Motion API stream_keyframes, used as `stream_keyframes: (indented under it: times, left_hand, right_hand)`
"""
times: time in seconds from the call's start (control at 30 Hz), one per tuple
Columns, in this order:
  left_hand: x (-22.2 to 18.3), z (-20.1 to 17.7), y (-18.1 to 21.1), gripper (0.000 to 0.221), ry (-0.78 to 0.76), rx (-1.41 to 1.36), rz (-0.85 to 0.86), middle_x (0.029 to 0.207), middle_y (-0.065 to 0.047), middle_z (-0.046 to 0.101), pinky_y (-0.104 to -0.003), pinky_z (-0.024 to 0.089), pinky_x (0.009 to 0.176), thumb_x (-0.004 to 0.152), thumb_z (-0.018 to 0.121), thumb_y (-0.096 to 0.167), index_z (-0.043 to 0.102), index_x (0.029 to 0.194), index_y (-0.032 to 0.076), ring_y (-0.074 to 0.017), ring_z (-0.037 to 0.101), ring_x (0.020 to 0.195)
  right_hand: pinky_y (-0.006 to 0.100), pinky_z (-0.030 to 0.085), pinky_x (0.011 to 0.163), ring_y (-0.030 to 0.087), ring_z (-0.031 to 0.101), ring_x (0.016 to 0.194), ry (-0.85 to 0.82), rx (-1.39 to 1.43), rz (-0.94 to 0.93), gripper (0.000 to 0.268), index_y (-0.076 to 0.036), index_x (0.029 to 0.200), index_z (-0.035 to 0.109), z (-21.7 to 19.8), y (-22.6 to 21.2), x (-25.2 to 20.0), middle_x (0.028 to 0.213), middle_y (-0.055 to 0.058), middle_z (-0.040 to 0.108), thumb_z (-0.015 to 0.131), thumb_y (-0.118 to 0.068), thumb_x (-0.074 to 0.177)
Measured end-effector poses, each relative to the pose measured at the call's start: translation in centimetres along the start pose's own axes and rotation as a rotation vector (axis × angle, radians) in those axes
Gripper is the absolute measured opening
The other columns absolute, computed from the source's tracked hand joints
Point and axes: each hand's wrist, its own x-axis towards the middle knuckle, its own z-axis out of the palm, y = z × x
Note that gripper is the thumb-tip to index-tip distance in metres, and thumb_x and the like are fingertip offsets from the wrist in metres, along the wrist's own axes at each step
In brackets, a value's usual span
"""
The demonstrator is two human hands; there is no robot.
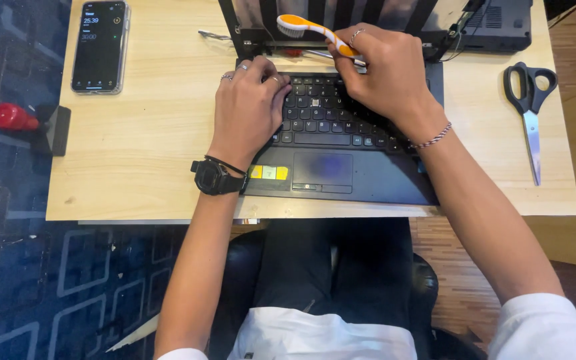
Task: The person is cleaning and detaching internal components of a laptop, specifically focusing on the ribbon cable and hinge area.
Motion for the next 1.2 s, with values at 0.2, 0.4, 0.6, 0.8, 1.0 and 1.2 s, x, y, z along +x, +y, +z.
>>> stream_keyframes:
  times: [0.2,0.4,0.6,0.8,1.0,1.2]
  left_hand:
    - [0.2,0.0,0.3,0.014,-0.108,0.139,-0.009,0.111,-0.004,0.055,-0.045,0.047,0.075,0.086,0.069,0.009,0.065,0.098,0.014,-0.0278,0.056,0.095]
    - [0.1,0.0,0.4,0.033,-0.109,0.149,-0.007,0.115,-0.005,0.055,-0.046,0.047,0.077,0.086,0.066,0.007,0.069,0.117,0.017,-0.0289,0.057,0.100]
    - [-0.2,0.4,0.1,0.036,-0.029,0.087,0.014,0.106,-0.003,0.058,-0.045,0.049,0.069,0.074,0.071,0.001,0.078,0.105,0.018,-0.0274,0.059,0.093]
    - [0.3,0.4,0.4,0.043,-0.104,0.130,-0.024,0.111,-0.003,0.055,-0.045,0.047,0.078,0.068,0.071,-0.002,0.067,0.107,0.016,-0.0273,0.057,0.099]
    - [0.8,1.6,0.3,0.039,-0.186,0.246,-0.043,0.116,-0.004,0.050,-0.048,0.042,0.085,0.071,0.071,0.010,0.060,0.107,0.019,-0.0280,0.053,0.106]
    - [0.8,2.7,0.3,0.032,-0.161,0.291,-0.048,0.113,-0.005,0.050,-0.052,0.043,0.084,0.073,0.069,0.010,0.062,0.104,0.016,-0.0293,0.052,0.106]
  right_hand:
    - [0.038,0.043,0.051,0.026,0.072,0.079,-0.039,-0.005,0.012,0.008,-0.007,0.106,0.076,0.2,-0.1,0.0,0.103,0.003,0.080,0.070,-0.007,0.101]
    - [0.040,0.044,0.050,0.027,0.073,0.080,-0.047,-0.013,0.029,0.007,-0.007,0.106,0.076,0.5,0.0,-0.1,0.105,0.002,0.080,0.071,-0.009,0.101]
    - [0.039,0.044,0.050,0.027,0.072,0.079,-0.045,-0.008,0.020,0.006,-0.006,0.106,0.076,0.2,-0.1,0.0,0.104,0.003,0.080,0.071,-0.009,0.102]
    - [0.039,0.046,0.052,0.027,0.073,0.081,-0.049,-0.009,0.025,0.008,-0.006,0.106,0.077,0.4,0.0,-0.1,0.105,0.003,0.080,0.071,-0.008,0.101]
    - [0.040,0.045,0.051,0.028,0.072,0.079,-0.063,-0.013,0.032,0.009,-0.006,0.106,0.077,0.4,-0.1,0.0,0.103,0.003,0.080,0.070,-0.011,0.102]
    - [0.040,0.045,0.052,0.027,0.071,0.078,-0.103,-0.010,0.055,0.010,-0.008,0.106,0.077,0.7,0.0,-0.2,0.099,0.002,0.078,0.069,-0.011,0.101]
